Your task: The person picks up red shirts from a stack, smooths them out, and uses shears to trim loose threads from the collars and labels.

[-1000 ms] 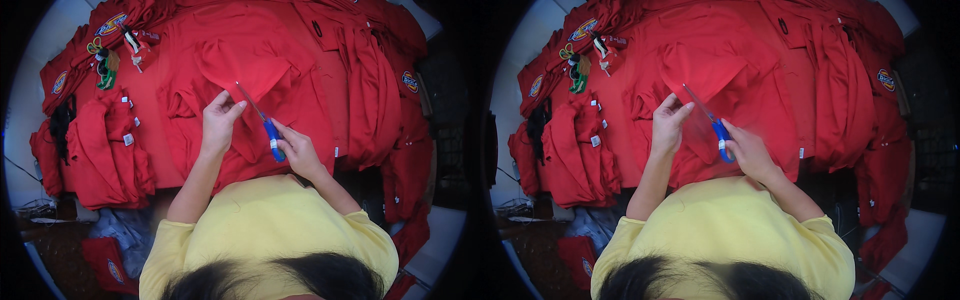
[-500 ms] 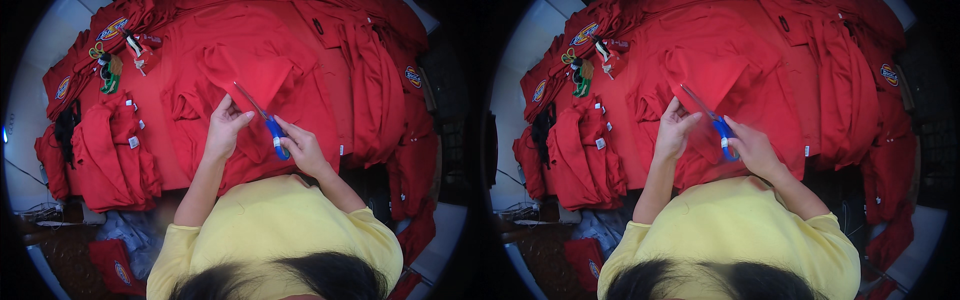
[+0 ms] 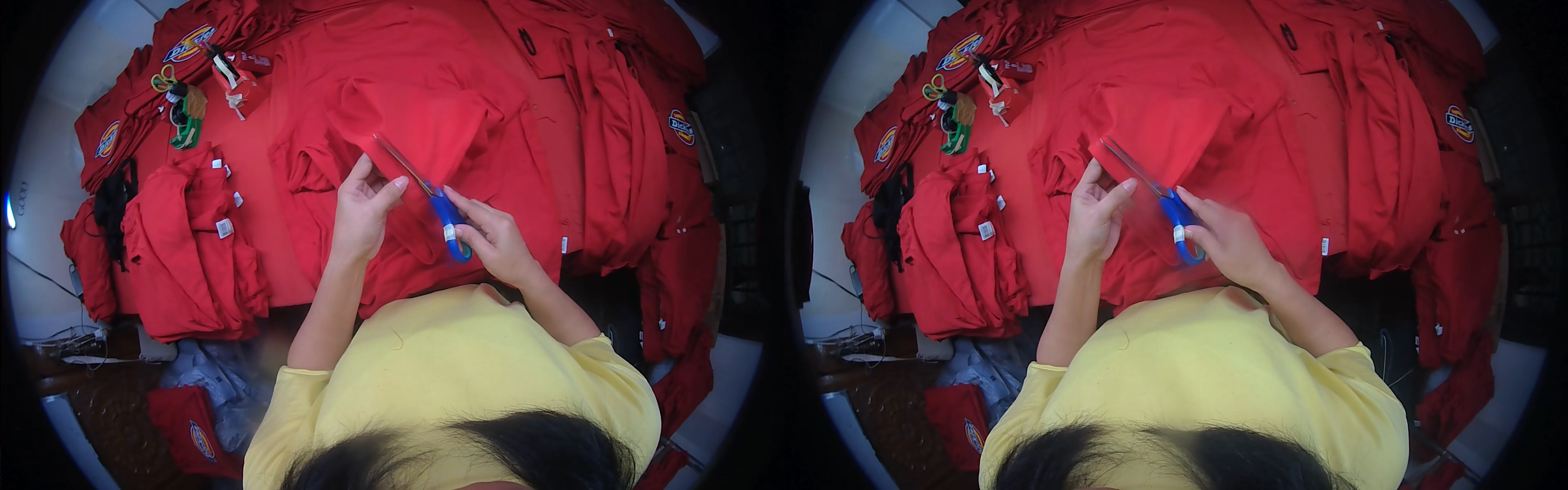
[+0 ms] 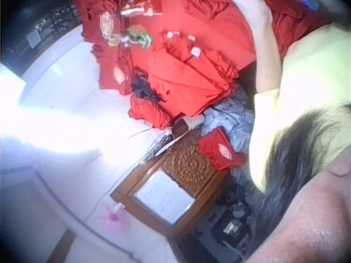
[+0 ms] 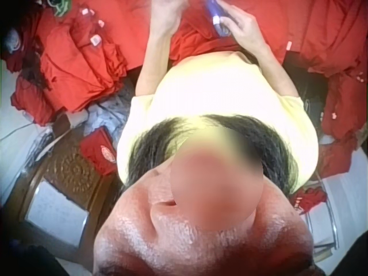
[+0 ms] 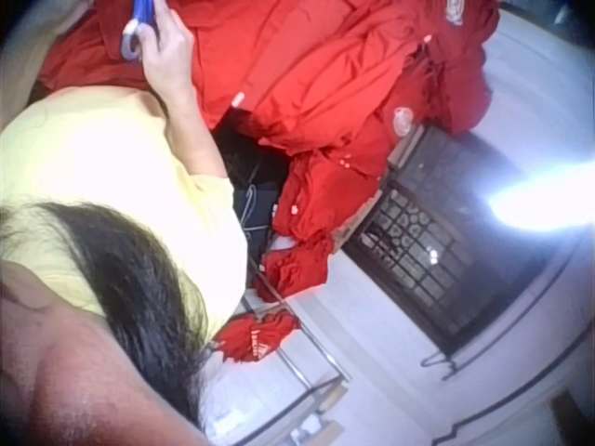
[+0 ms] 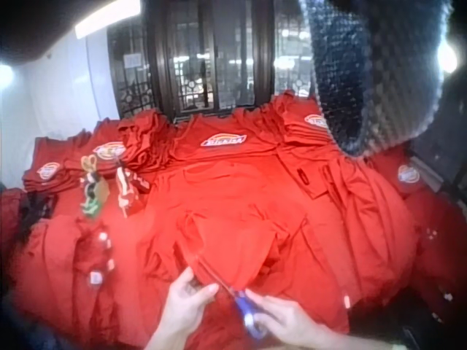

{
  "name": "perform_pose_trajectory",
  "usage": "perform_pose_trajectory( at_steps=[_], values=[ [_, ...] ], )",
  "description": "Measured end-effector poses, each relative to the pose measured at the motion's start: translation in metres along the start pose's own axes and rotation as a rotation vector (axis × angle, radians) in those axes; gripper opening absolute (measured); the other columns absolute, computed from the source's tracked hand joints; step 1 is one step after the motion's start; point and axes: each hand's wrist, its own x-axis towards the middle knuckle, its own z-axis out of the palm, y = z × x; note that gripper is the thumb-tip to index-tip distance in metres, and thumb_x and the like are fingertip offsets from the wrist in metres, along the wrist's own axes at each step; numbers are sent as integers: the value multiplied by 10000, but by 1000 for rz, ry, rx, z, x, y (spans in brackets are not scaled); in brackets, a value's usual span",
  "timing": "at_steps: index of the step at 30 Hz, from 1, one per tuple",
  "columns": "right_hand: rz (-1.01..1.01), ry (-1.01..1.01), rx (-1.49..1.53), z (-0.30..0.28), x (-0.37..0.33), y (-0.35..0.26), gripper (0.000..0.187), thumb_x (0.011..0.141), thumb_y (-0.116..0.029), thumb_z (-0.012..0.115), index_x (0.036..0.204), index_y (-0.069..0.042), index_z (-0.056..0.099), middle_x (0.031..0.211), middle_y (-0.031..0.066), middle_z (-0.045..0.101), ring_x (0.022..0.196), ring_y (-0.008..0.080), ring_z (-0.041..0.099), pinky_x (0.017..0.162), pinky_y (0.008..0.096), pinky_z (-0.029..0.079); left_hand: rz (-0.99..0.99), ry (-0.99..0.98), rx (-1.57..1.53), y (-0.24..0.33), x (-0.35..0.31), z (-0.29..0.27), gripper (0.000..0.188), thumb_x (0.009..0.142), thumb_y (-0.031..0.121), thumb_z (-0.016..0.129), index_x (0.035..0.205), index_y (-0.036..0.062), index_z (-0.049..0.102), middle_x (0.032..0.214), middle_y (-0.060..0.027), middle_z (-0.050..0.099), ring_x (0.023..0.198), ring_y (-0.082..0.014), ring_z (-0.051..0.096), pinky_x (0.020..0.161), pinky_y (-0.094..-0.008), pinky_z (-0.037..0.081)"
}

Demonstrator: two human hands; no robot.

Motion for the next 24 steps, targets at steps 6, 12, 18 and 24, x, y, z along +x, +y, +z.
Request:
perform_pose_trajectory(
  at_steps=[6, 12, 18, 24],
  values=[
    [50, -47, 31, 3, 1, -3, 506, 862, -94, 534, 1347, -29, 406, 835, 110, 559, 734, 194, 561, 681, 292, 451, 45, 44, -57, -3, 7, -19, 469, 826, -41, 574, 1278, 7, 462, 1049, -29, 590, 927, -86, 540, 780, -218, 430],
    [-142, 5, -90, 8, 8, -5, 472, 871, -85, 510, 1331, -21, 426, 859, 122, 568, 686, 181, 572, 651, 282, 461, 37, 1, 26, 5, 4, -16, 494, 819, -43, 585, 1290, 14, 449, 1102, -38, 571, 965, -97, 538, 803, -227, 445],
    [265, -103, 403, 4, 11, -7, 459, 889, -62, 495, 1341, -29, 424, 879, 85, 619, 647, 120, 579, 592, 247, 489, -12, -40, 23, 5, 1, -19, 553, 804, -50, 596, 1320, 29, 412, 1126, -44, 559, 991, -108, 537, 808, -225, 460],
    [66, 214, 527, -43, 42, 20, 369, 960, -96, 419, 1311, 18, 425, 863, 114, 626, 632, 137, 616, 583, 245, 516, -13, 28, -264, 7, 36, -68, 431, 784, -44, 545, 1203, 25, 469, 1152, -82, 568, 1041, -170, 555, 937, -324, 436]
  ],
)
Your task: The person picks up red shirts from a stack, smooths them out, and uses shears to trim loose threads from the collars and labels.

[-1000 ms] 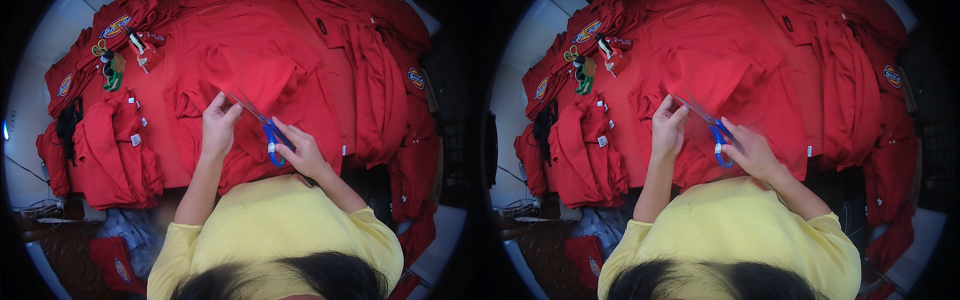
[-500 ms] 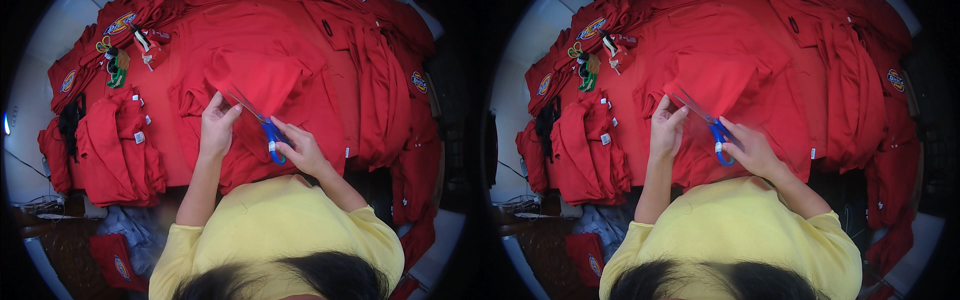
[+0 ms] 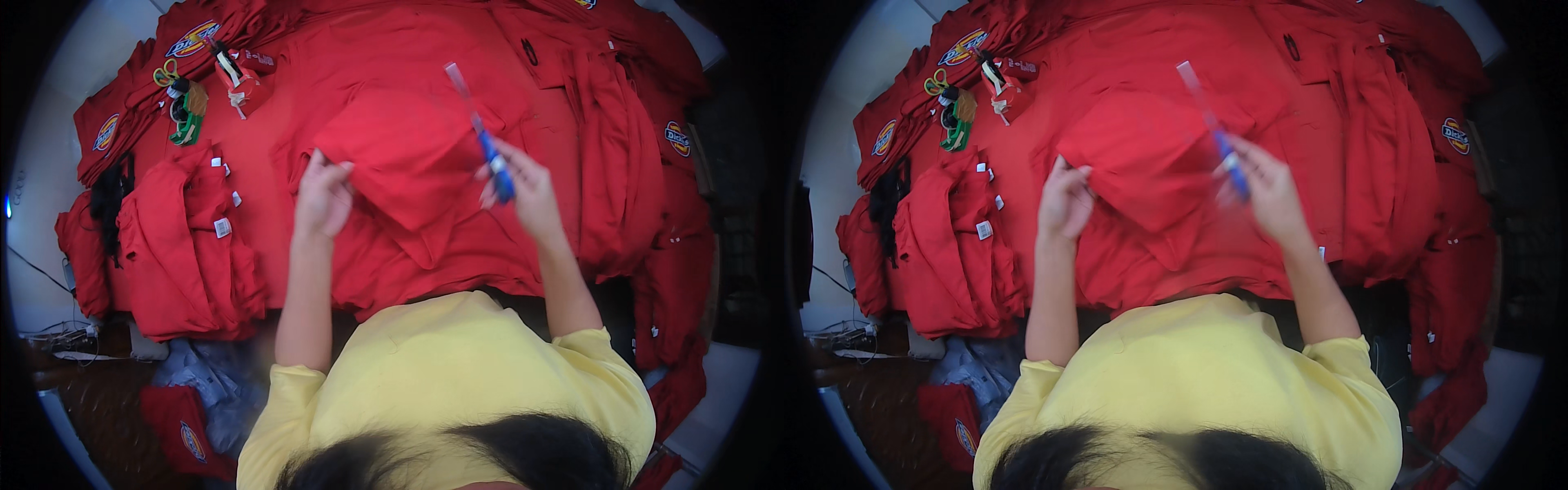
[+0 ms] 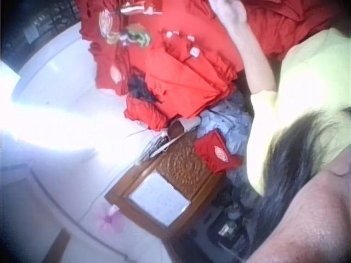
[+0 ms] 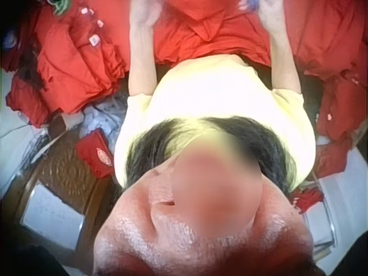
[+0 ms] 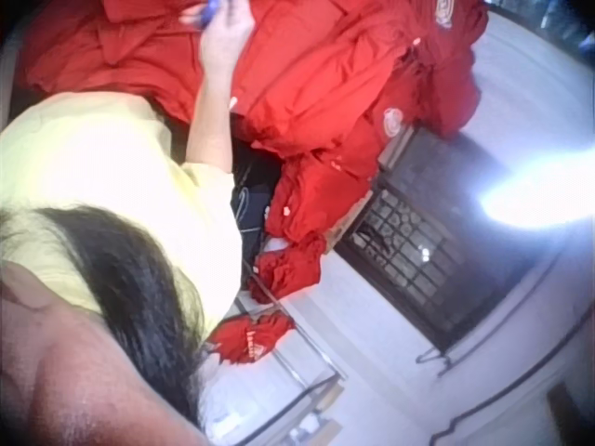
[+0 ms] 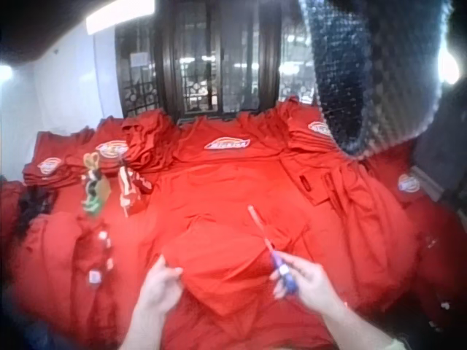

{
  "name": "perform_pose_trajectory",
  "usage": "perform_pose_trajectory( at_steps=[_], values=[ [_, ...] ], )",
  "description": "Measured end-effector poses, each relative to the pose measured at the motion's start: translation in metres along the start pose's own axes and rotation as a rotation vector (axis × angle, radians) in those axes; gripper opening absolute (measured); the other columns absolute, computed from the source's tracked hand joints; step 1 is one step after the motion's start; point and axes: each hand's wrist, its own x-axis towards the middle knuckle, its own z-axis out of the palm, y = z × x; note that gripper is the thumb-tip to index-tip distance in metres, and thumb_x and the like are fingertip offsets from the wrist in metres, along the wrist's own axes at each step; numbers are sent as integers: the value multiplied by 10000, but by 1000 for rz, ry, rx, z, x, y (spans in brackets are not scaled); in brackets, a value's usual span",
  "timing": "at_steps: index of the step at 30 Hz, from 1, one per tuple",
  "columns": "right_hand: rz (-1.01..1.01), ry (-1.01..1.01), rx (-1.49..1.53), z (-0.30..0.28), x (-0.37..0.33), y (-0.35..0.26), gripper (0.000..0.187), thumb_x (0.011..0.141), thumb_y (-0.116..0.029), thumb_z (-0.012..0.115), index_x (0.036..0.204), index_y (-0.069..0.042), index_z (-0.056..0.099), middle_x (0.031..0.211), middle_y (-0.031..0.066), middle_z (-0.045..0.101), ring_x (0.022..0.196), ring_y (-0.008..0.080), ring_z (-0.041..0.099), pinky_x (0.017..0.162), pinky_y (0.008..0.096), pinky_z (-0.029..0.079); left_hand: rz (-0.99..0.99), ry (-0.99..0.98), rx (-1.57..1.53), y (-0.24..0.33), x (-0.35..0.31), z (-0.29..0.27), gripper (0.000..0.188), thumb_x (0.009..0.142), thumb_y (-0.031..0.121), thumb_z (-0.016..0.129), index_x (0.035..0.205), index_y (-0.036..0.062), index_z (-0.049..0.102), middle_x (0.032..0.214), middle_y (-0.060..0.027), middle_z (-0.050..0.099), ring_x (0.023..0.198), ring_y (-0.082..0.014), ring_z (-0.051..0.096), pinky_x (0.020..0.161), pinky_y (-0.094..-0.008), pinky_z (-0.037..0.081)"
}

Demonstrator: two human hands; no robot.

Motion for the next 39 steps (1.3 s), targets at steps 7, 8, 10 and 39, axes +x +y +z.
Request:
perform_pose_trajectory(
  at_steps=[7, 8, 10, 39],
  values=[
    [-82, 579, -1441, -199, 167, 29, 275, 908, -190, 485, 1084, 3, 571, 893, 273, 631, 901, 451, 593, 769, 519, 454, -6, -36, 333, -21, 60, 106, 78, 722, 7, 546, 758, 72, 522, 732, 8, 547, 730, -117, 531, 681, -290, 430],
    [0, 567, -1541, -203, 179, 29, 252, 908, -185, 461, 1042, -6, 578, 922, 277, 627, 896, 440, 606, 769, 512, 469, 173, -405, 824, -48, 53, 115, 117, 723, 41, 536, 831, 9, 569, 784, -62, 590, 782, -184, 566, 698, -307, 443],
    [55, 520, -1645, -220, 190, 34, 245, 901, -186, 455, 1009, -11, 590, 963, 265, 624, 919, 427, 605, 778, 504, 479, 205, -742, 1108, -113, 12, 140, 313, 757, 93, 494, 1024, -37, 590, 906, -220, 591, 924, -328, 577, 813, -365, 459],
    [-707, 721, -1145, -47, -115, -88, 129, 835, -130, 615, 939, -55, 629, 941, 79, 599, 911, 219, 542, 880, 362, 374, -8, 78, 255, -48, -18, 27, 354, 910, 281, 484, 1174, 48, 449, 1028, -209, 551, 942, -304, 564, 761, -429, 460]
  ],
)
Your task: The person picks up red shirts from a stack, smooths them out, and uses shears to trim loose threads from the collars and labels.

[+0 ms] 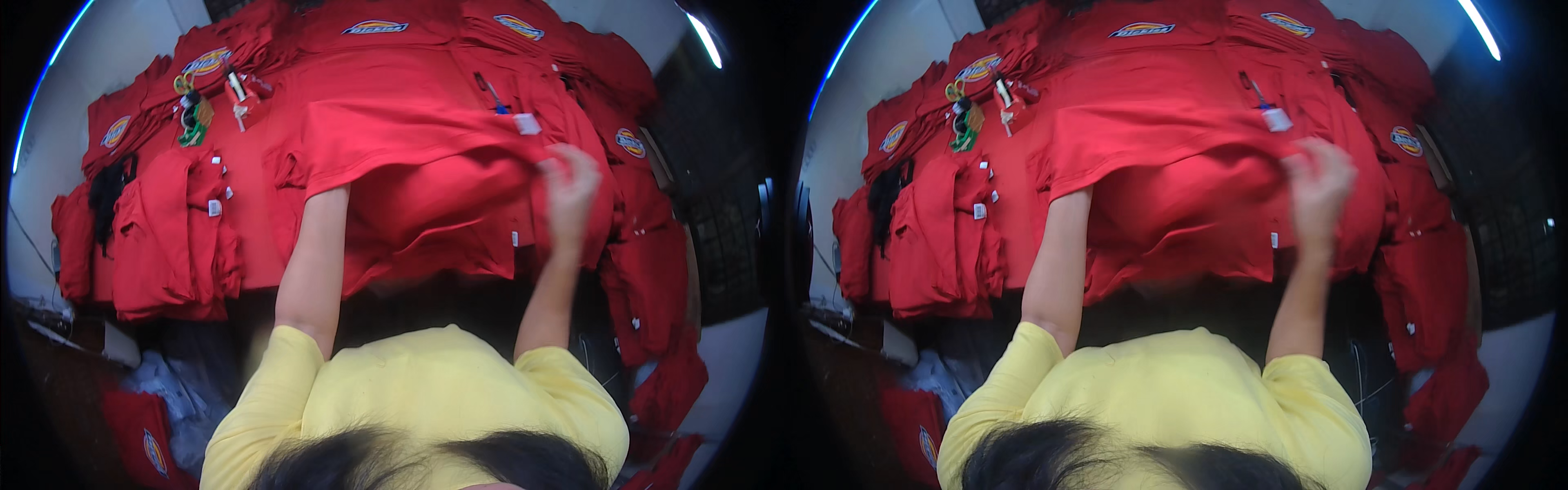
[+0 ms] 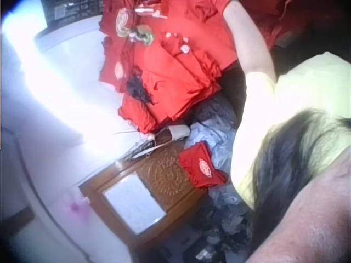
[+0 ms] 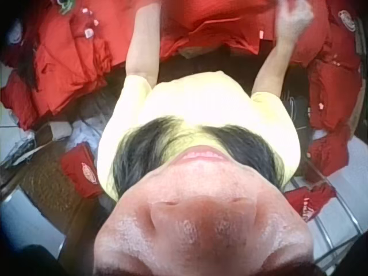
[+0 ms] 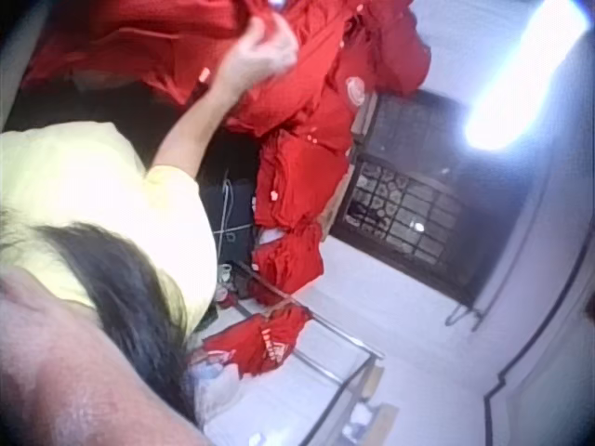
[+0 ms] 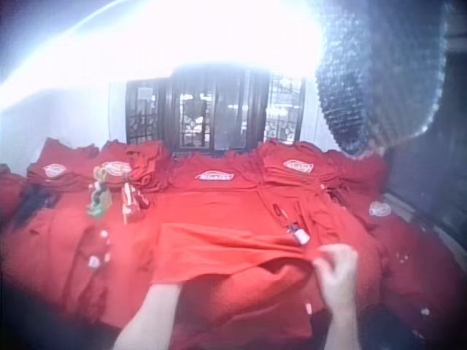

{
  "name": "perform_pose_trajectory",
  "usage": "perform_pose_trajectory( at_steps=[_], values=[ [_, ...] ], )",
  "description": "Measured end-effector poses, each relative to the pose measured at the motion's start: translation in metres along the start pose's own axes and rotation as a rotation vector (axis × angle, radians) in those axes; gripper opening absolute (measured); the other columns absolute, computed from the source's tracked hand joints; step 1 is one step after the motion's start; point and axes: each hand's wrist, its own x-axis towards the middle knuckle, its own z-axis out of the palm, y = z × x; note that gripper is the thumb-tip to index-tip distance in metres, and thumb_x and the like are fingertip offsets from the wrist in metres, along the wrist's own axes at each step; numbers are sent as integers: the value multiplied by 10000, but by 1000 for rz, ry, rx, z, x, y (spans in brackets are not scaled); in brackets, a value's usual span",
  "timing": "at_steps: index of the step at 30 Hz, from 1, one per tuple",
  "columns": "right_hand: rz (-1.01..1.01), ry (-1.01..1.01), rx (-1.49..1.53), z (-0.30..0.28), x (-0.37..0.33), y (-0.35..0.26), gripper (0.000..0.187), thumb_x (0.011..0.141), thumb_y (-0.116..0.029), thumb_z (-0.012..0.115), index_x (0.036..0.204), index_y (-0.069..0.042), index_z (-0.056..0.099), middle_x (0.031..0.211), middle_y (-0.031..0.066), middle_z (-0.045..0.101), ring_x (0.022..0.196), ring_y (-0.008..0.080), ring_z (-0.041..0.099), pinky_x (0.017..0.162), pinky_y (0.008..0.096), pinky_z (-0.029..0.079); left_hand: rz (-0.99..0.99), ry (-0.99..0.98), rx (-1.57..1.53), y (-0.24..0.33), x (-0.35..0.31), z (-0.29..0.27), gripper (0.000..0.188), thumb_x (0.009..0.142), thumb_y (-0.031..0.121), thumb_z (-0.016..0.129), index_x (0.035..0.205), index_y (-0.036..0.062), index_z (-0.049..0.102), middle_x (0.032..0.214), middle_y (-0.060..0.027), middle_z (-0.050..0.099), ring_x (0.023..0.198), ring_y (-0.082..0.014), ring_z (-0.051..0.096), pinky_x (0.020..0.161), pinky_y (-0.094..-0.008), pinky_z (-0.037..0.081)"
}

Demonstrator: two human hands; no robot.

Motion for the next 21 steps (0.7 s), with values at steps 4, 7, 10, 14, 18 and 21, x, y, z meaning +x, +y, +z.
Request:
perform_pose_trajectory(
  at_steps=[4, 7, 10, 14, 18, 21],
  values=[
    [-60, -978, 758, 57, -109, -103, 256, 750, -46, 581, 999, -62, 639, 905, 149, 652, 884, 245, 613, 871, 396, 396, -12, -119, -71, -11, -64, 6, 347, 907, 283, 493, 1162, 50, 466, 1012, -193, 557, 920, -287, 564, 753, -416, 461],
    [-120, -514, 506, 65, -110, -124, 316, 751, -78, 595, 1065, -37, 607, 1055, 154, 615, 999, 275, 575, 906, 405, 378, -1, -156, -66, -8, -116, -2, 342, 904, 284, 500, 1153, 51, 479, 1000, -180, 561, 904, -275, 564, 746, -405, 461],
    [-415, -115, 341, 43, -128, -145, 329, 753, -99, 609, 1075, -31, 595, 1100, 155, 597, 1027, 279, 562, 906, 411, 380, 45, -159, -11, 6, -161, -16, 337, 902, 285, 506, 1144, 52, 492, 989, -167, 566, 887, -262, 564, 739, -395, 462],
    [-84, -565, 645, 65, -137, -159, 315, 755, -117, 612, 1059, -36, 601, 1085, 154, 602, 1013, 277, 568, 887, 410, 392, 135, -160, 130, 33, -219, -34, 330, 898, 286, 515, 1132, 53, 509, 973, -150, 572, 865, -245, 564, 730, -381, 462],
    [20, -503, 708, 59, -117, -155, 301, 757, -134, 616, 1044, -41, 607, 1070, 154, 606, 999, 275, 573, 868, 410, 405, 229, -169, 265, 57, -271, -42, 324, 895, 288, 524, 1120, 55, 526, 957, -134, 577, 842, -228, 564, 721, -367, 463],
    [18, -505, 747, 45, -107, -152, 292, 759, -147, 619, 1032, -45, 612, 1058, 154, 609, 989, 274, 578, 853, 409, 414, 250, -123, 375, 66, -279, -54, 319, 892, 289, 530, 1110, 56, 539, 945, -121, 582, 826, -216, 564, 715, -357, 463]
  ],
)
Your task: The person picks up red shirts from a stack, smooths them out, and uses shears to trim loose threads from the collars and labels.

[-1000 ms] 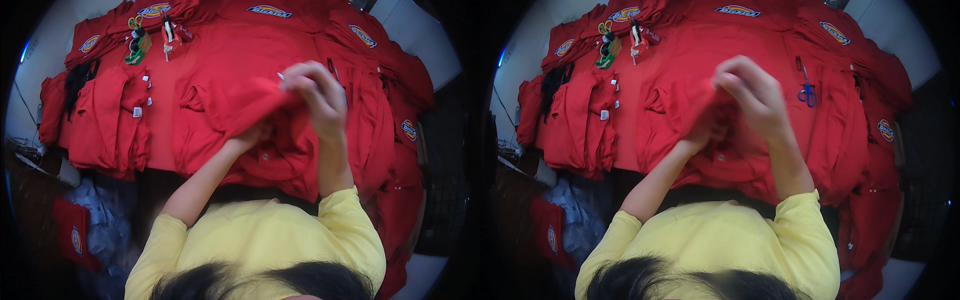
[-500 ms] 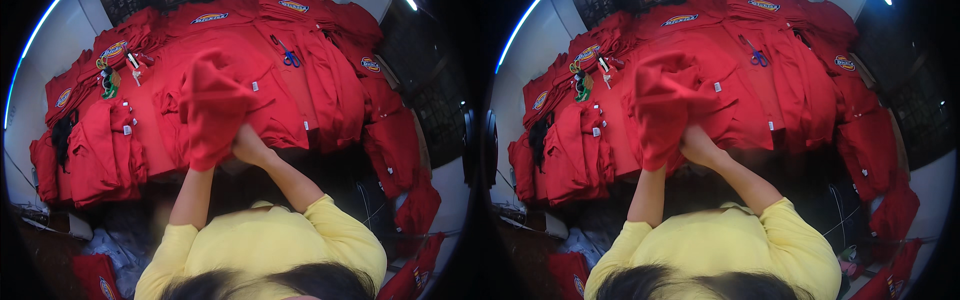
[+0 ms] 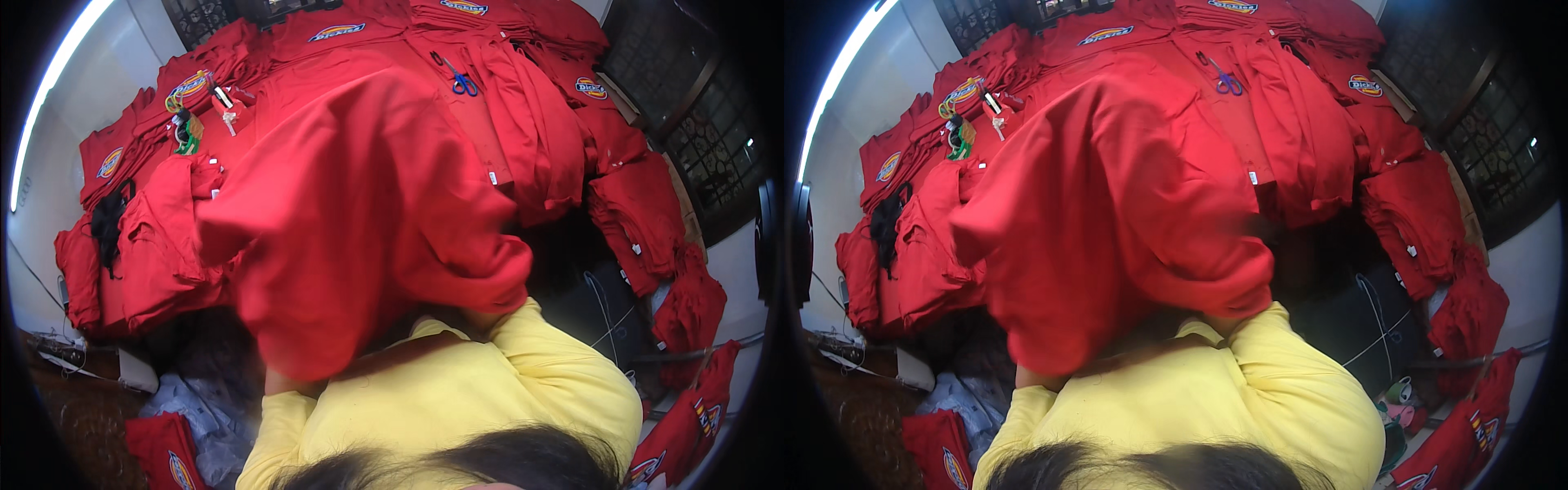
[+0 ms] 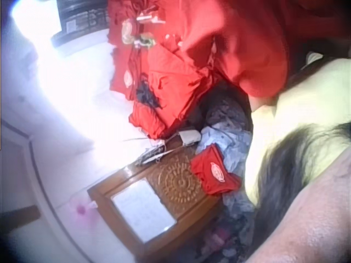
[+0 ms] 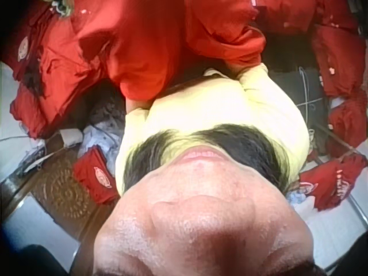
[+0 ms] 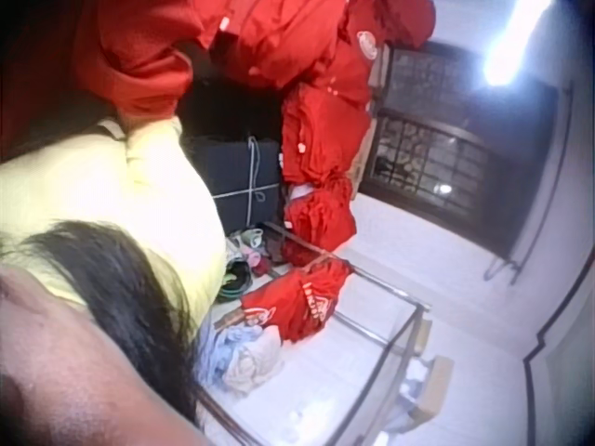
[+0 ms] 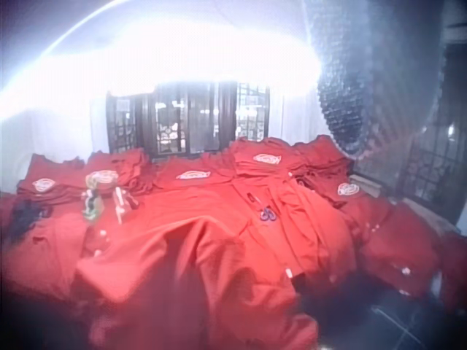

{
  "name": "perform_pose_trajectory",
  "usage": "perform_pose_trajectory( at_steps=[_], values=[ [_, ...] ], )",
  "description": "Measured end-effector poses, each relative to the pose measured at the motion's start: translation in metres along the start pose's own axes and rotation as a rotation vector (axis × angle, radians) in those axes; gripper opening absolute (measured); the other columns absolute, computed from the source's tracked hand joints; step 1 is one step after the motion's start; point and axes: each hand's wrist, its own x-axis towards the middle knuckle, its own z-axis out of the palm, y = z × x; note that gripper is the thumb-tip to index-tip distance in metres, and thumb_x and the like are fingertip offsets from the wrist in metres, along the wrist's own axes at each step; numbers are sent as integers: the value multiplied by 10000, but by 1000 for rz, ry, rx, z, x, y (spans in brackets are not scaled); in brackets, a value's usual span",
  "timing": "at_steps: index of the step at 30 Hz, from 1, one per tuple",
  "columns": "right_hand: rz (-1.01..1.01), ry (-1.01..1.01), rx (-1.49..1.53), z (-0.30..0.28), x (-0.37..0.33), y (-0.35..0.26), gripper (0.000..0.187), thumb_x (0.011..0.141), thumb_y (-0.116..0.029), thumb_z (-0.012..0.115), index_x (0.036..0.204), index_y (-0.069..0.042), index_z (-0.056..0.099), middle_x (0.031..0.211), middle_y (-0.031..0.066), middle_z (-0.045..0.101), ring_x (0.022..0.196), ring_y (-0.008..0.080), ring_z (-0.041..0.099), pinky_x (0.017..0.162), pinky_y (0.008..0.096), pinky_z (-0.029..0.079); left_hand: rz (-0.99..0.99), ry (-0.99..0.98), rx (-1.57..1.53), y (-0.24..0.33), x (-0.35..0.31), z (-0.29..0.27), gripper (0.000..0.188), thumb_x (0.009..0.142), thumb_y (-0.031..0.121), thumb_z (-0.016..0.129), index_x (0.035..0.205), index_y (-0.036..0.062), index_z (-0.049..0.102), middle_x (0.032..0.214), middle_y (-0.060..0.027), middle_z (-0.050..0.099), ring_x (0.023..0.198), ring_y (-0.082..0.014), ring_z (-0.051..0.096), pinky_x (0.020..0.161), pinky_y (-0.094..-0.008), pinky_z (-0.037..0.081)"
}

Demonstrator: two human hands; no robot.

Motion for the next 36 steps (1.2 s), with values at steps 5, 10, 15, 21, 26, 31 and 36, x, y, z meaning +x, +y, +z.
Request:
perform_pose_trajectory(
  at_steps=[5, 10, 15, 21, 26, 31, 36],
  values=[
    [211, -280, -177, -62, -42, 15, 277, 761, -168, 624, 1012, -52, 619, 1039, 153, 615, 971, 272, 585, 829, 408, 430, -35, -14, 96, -4, 25, -6, 312, 888, 291, 541, 1095, 58, 560, 926, -100, 589, 798, -195, 565, 704, -339, 464],
    [352, -199, -197, -158, -80, -27, 264, 764, -190, 629, 993, -59, 627, 1020, 153, 621, 954, 270, 592, 805, 408, 445, 31, -41, 244, 28, 5, -5, 306, 884, 292, 552, 1080, 59, 582, 906, -79, 597, 770, -174, 565, 692, -322, 465],
    [-121, 785, -230, -165, -81, -84, 253, 766, -211, 634, 973, -66, 635, 1000, 152, 626, 937, 268, 599, 782, 407, 461, 427, 119, 149, 16, -22, 32, 300, 879, 294, 563, 1065, 61, 603, 886, -58, 604, 743, -152, 565, 681, -305, 466],
    [757, -1226, -526, -24, -279, 115, 243, 769, -237, 639, 950, -74, 644, 977, 152, 633, 916, 265, 608, 753, 406, 480, -940, -877, 737, -250, -87, 29, 294, 874, 296, 576, 1047, 63, 629, 863, -32, 613, 709, -127, 565, 668, -284, 467],
    [874, -605, -222, -95, -196, 35, 148, 807, -200, 601, 875, -79, 651, 893, 148, 631, 827, 277, 616, 707, 378, 488, -652, -559, 391, -147, -26, 22, 302, 851, 313, 618, 807, 18, 667, 771, 18, 621, 715, -77, 536, 664, -274, 438],
    [199, 728, -206, -148, -140, -47, 228, 874, -91, 595, 1066, 23, 546, 1017, 119, 606, 943, 148, 556, 866, 302, 429, 170, 21, 72, -8, 1, 87, 221, 862, 215, 627, 831, -3, 641, 785, 7, 627, 627, -49, 523, 554, -195, 400],
    [768, -682, -640, -60, -315, 87, 342, 813, -76, 507, 1150, -35, 544, 1045, 226, 597, 971, 372, 567, 875, 439, 441, -275, -1279, 1743, -219, -74, 25, 383, 799, 237, 598, 1150, 83, 587, 1141, -152, 585, 1111, -315, 518, 1023, -486, 313]
  ],
)
